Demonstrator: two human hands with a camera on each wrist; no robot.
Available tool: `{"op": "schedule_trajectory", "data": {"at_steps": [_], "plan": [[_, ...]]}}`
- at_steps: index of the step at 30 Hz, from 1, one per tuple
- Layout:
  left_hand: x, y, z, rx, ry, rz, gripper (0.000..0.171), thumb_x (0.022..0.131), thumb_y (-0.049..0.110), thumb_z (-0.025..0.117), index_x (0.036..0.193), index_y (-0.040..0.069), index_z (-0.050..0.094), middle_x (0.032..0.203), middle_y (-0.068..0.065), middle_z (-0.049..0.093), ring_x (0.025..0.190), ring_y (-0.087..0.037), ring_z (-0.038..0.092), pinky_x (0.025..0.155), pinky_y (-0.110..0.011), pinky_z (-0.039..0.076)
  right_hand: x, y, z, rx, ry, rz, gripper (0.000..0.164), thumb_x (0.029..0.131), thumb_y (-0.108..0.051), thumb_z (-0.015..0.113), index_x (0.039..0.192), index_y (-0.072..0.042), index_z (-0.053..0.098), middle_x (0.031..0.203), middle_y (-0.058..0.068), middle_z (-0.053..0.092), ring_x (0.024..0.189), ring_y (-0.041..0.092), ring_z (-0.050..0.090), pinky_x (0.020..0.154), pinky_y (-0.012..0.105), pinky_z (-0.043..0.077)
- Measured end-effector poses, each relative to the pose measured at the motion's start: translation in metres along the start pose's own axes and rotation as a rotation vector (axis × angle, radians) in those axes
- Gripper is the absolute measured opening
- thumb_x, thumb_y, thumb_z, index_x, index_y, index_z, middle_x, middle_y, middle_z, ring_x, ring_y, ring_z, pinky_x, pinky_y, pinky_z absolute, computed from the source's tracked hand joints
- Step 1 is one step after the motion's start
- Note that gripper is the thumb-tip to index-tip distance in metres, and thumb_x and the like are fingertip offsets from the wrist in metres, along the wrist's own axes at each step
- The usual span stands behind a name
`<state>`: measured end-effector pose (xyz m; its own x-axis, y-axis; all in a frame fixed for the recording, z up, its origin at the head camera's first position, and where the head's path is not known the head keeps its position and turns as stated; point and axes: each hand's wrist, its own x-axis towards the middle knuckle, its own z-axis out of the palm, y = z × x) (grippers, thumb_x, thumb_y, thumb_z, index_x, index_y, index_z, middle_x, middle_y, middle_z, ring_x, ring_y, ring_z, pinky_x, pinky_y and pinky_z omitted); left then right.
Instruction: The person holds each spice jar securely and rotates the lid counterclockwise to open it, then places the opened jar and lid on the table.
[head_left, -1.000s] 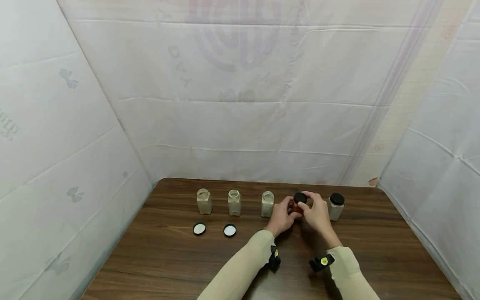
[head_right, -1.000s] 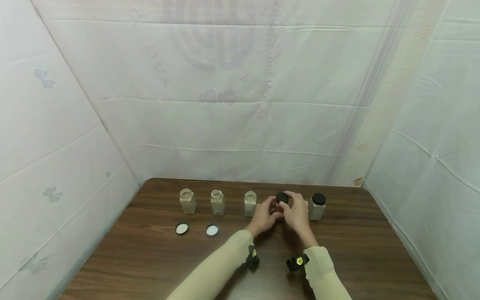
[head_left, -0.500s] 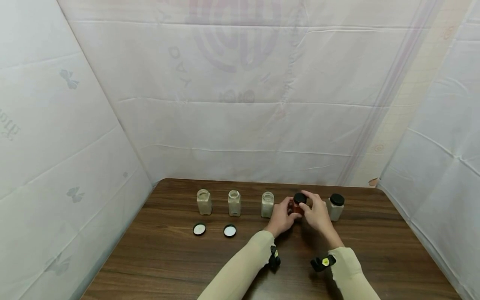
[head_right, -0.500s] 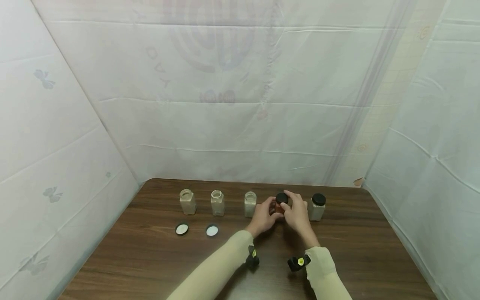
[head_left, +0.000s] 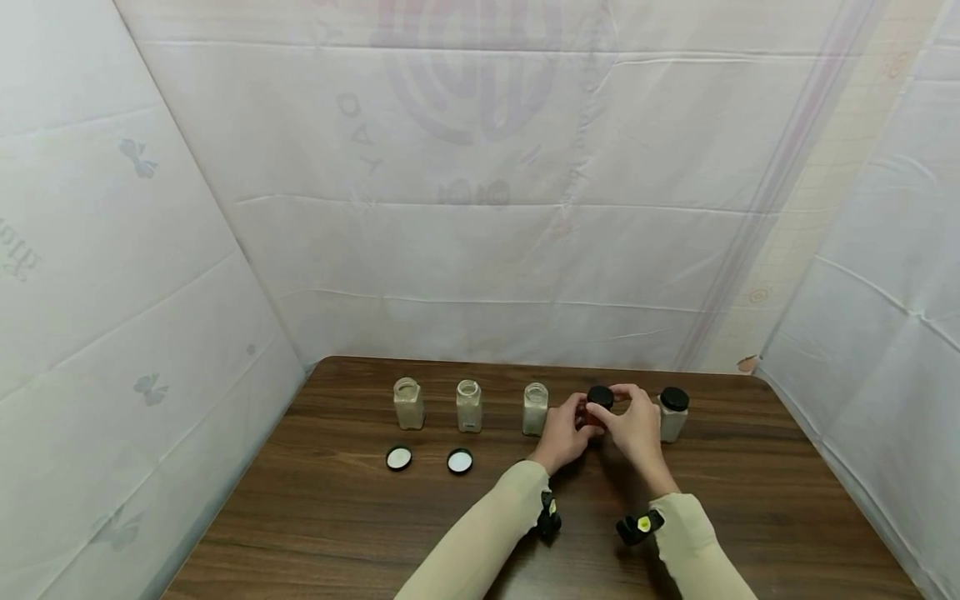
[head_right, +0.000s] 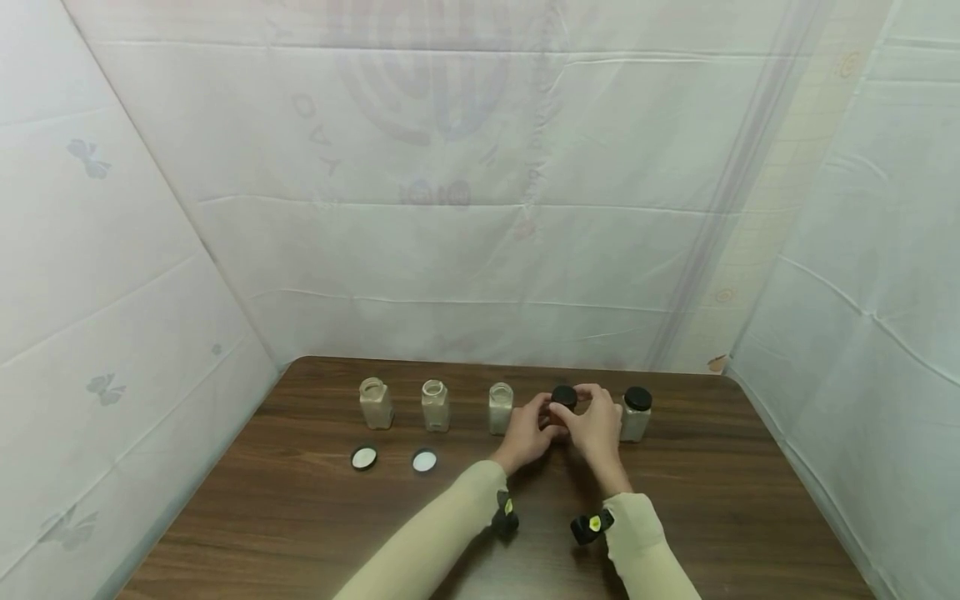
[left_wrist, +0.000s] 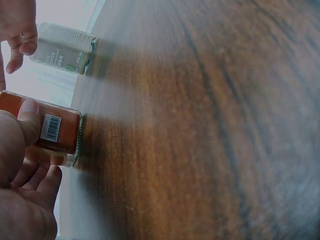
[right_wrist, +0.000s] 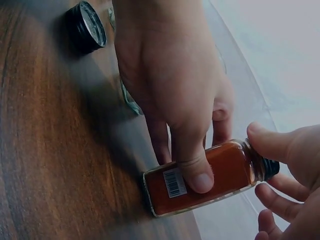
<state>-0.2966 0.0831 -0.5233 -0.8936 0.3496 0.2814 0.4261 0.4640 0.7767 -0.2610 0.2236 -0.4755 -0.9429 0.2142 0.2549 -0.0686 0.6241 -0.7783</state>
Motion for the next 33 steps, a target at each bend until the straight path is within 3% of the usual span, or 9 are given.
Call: {"op": "schedule_trajectory", "data": {"at_steps": [5, 10, 18, 27, 33], "plan": [[0.0001, -0.0011, 0.0006, 0.002, 0.003, 0.008, 0.039, 0.095, 0.021, 0.076, 0.131, 0.013, 0.061, 0.115, -0.002, 0.074, 0.104, -0.010, 0.070, 0.087, -0.023, 0.056, 0.0000, 0.0003, 0.0002, -0.004, -0.011, -0.013, 0.047, 0.092, -0.022, 0.080, 0.128, 0.002, 0.063, 0.123, 0.026, 0.060, 0.110, 0.042, 0.050, 0.093, 0.056, 0.041], [0.0009, -0.0015, 0.0007, 0.025, 0.012, 0.013, 0.037, 0.095, 0.020, 0.077, 0.128, 0.013, 0.062, 0.107, 0.000, 0.073, 0.095, -0.008, 0.069, 0.082, -0.022, 0.055, 0.0020, 0.0021, -0.0019, -0.007, -0.081, -0.061, 0.043, 0.098, -0.011, 0.071, 0.138, 0.002, 0.060, 0.136, 0.028, 0.055, 0.116, 0.047, 0.047, 0.092, 0.057, 0.042], [0.0014, -0.0011, 0.0011, 0.034, 0.013, 0.015, 0.037, 0.094, 0.020, 0.078, 0.127, 0.012, 0.062, 0.106, 0.000, 0.073, 0.095, -0.008, 0.069, 0.082, -0.022, 0.055, 0.0027, 0.0022, -0.0041, -0.020, -0.137, -0.072, 0.044, 0.101, -0.006, 0.064, 0.144, 0.001, 0.055, 0.140, 0.027, 0.052, 0.101, 0.040, 0.044, 0.080, 0.045, 0.037], [0.0004, 0.0005, -0.0012, 0.011, 0.000, 0.010, 0.040, 0.096, 0.020, 0.076, 0.131, 0.012, 0.060, 0.115, -0.002, 0.073, 0.106, -0.011, 0.070, 0.089, -0.024, 0.055, -0.0004, -0.0013, -0.0063, -0.020, -0.070, -0.034, 0.055, 0.094, -0.024, 0.078, 0.140, 0.000, 0.057, 0.134, 0.026, 0.057, 0.115, 0.044, 0.047, 0.090, 0.056, 0.043], [0.0007, 0.0004, -0.0004, 0.002, 0.004, 0.016, 0.042, 0.096, 0.020, 0.076, 0.133, 0.011, 0.060, 0.120, -0.004, 0.073, 0.109, -0.012, 0.070, 0.092, -0.024, 0.055, 0.0006, -0.0006, -0.0016, -0.009, -0.019, -0.011, 0.053, 0.089, -0.026, 0.083, 0.130, 0.002, 0.061, 0.125, 0.026, 0.061, 0.112, 0.042, 0.047, 0.095, 0.056, 0.041]]}}
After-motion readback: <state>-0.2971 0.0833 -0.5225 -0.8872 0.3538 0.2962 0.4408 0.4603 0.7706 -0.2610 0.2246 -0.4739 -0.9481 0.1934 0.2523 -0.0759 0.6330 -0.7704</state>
